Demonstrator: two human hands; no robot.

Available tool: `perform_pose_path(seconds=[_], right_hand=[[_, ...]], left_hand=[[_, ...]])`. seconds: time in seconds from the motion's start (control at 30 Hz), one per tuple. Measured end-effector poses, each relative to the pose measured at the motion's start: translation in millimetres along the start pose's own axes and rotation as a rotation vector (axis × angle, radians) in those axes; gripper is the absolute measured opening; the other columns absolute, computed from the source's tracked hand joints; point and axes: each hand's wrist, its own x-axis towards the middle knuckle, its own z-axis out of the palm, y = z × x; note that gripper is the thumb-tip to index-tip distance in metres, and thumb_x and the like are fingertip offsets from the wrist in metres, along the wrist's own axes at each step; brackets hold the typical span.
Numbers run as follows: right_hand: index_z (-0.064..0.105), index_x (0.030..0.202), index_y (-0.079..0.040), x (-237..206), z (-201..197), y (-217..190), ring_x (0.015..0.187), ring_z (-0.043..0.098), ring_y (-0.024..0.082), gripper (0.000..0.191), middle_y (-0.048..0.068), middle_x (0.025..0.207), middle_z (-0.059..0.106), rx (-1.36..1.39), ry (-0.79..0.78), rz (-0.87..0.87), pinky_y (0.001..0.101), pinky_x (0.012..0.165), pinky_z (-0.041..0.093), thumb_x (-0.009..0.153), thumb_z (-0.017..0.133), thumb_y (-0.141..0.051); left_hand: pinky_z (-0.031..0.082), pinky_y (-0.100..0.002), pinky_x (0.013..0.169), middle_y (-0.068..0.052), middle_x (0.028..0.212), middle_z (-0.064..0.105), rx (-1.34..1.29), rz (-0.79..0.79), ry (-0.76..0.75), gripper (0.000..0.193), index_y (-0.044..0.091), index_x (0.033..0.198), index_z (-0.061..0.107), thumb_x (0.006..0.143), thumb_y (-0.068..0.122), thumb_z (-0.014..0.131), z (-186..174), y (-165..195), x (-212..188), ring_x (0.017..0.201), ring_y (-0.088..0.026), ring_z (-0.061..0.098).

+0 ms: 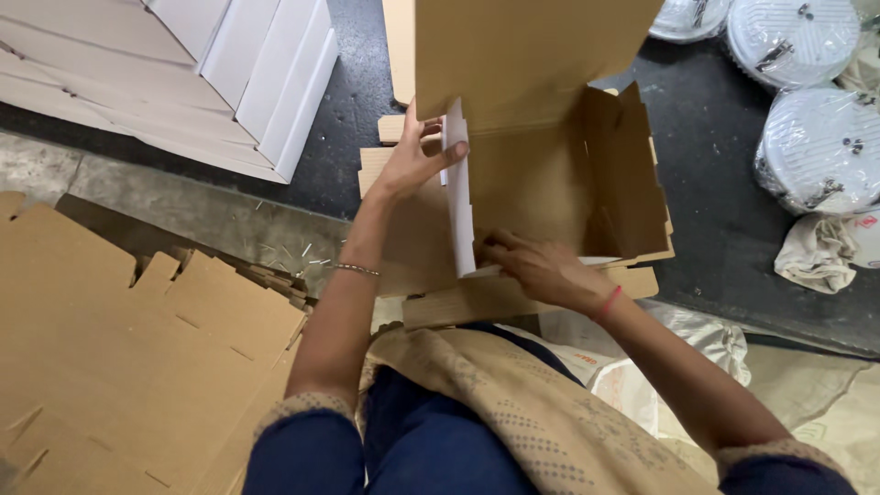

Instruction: The person folds flat cardboard box blanks into white boxes, pressing the sides and tucking the flaps to form each box. They place a plastic-wrapped round light fixture into one box, close it, and stack the finished boxes on a growing pile at the workbench.

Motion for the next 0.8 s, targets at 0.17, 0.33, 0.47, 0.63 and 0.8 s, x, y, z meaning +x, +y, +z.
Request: perform_pose_path(seconds=[0.17,0.33,0.47,0.63,0.8], right_hand=[[0.068,0.103,-0.009,-2,11,5,0.108,0.063,0.031,0.015,0.01,0.123,0.062,-0.11,-0.047,0.139,0.0448,0.084,0.05,0.089,0.06,-0.006],[0.071,0.094,-0.007,-20,16,3,0.094,0.062,0.032,0.022,0.01,0.097,0.065,-0.153,0.358,0.135,0.044,0.082,0.049,0.079,0.073,-0.023],[0.069,0.084,-0.009,-35,16,-2,0.093,0.062,0.028,0.019,0.006,0.087,0.064,-0.162,0.341,0.301,0.0419,0.084,0.048,0.084,0.076,-0.027],[0.069,0.085,-0.01,-43,18,0,0.093,0.062,0.027,0.017,0.004,0.088,0.065,-0.146,0.383,0.228,0.042,0.081,0.048,0.084,0.075,-0.026],[0.075,0.093,-0.012,-47,17,8,0.094,0.062,0.025,0.013,0.003,0.094,0.068,-0.147,0.32,0.15,0.0409,0.086,0.05,0.086,0.073,-0.023]], left_hand=[[0.056,-0.042,0.101,-0.019,0.134,0.061,0.125,-0.023,0.236,0.095,0.001,0.142,0.039,0.075,0.031,0.099,29,-11,1,0.126,-0.032,0.062],[0.062,-0.039,0.083,-0.019,0.12,0.064,0.12,0.042,0.446,0.067,-0.001,0.124,0.046,0.074,0.015,0.088,54,-25,4,0.104,-0.029,0.071],[0.063,-0.039,0.077,-0.018,0.114,0.067,0.106,-0.041,0.535,0.051,-0.001,0.123,0.047,0.078,0.001,0.071,61,-27,12,0.1,-0.029,0.072],[0.06,-0.042,0.081,-0.021,0.113,0.065,0.244,0.031,0.589,0.053,-0.002,0.119,0.047,0.079,0.002,0.082,66,-20,9,0.102,-0.032,0.069],[0.055,-0.046,0.09,-0.019,0.113,0.068,0.357,-0.088,0.603,0.045,0.0,0.122,0.052,0.084,0.002,0.075,72,-6,3,0.105,-0.036,0.068]])
